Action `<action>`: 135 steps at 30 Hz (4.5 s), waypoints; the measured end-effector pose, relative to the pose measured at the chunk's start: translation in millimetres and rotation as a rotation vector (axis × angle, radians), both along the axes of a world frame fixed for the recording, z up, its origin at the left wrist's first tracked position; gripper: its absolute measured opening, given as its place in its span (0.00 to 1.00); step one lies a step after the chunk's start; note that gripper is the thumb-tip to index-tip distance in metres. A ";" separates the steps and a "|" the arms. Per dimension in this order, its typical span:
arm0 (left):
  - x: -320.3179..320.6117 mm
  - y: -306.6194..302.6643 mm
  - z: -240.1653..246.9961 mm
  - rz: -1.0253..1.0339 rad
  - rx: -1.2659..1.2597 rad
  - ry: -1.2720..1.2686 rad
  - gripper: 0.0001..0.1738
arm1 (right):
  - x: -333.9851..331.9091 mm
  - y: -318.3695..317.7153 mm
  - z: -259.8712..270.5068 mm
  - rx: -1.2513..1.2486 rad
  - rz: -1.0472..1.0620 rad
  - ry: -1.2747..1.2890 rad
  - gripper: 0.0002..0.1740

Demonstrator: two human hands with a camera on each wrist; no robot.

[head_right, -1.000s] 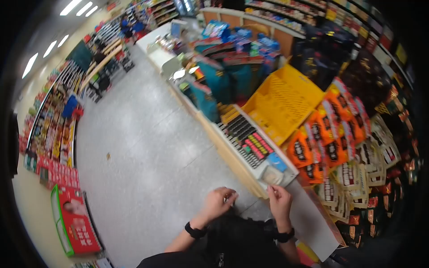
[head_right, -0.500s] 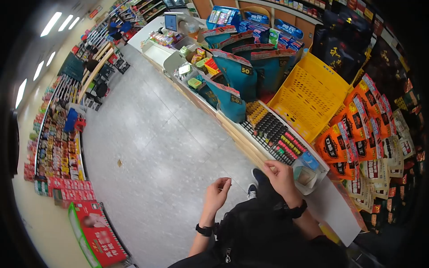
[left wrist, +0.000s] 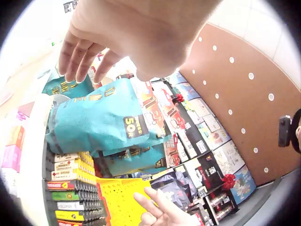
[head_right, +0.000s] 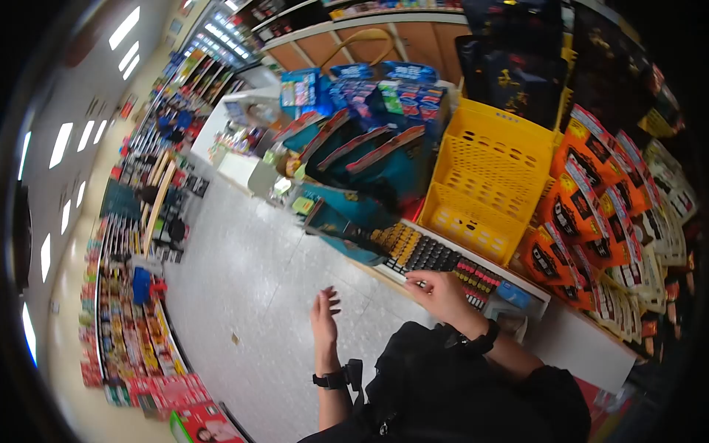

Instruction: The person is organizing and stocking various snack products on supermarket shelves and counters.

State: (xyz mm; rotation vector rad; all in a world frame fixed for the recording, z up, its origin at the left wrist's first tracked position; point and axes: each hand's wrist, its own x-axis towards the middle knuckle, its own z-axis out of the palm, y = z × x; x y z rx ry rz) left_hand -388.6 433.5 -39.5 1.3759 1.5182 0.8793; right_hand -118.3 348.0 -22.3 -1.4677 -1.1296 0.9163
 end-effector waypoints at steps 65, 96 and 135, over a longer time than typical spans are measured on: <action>443.9 123.5 72.6 -0.937 -0.289 -0.569 0.42 | 186.6 39.9 7.0 0.216 -0.868 -0.122 0.43; 57.6 139.5 29.8 -0.340 0.778 -0.208 0.25 | 11.5 81.3 47.8 0.267 -0.258 -0.371 0.07; 376.4 153.9 82.0 -0.936 -0.081 -0.893 0.48 | 185.6 116.3 39.0 0.579 -0.956 -0.285 0.12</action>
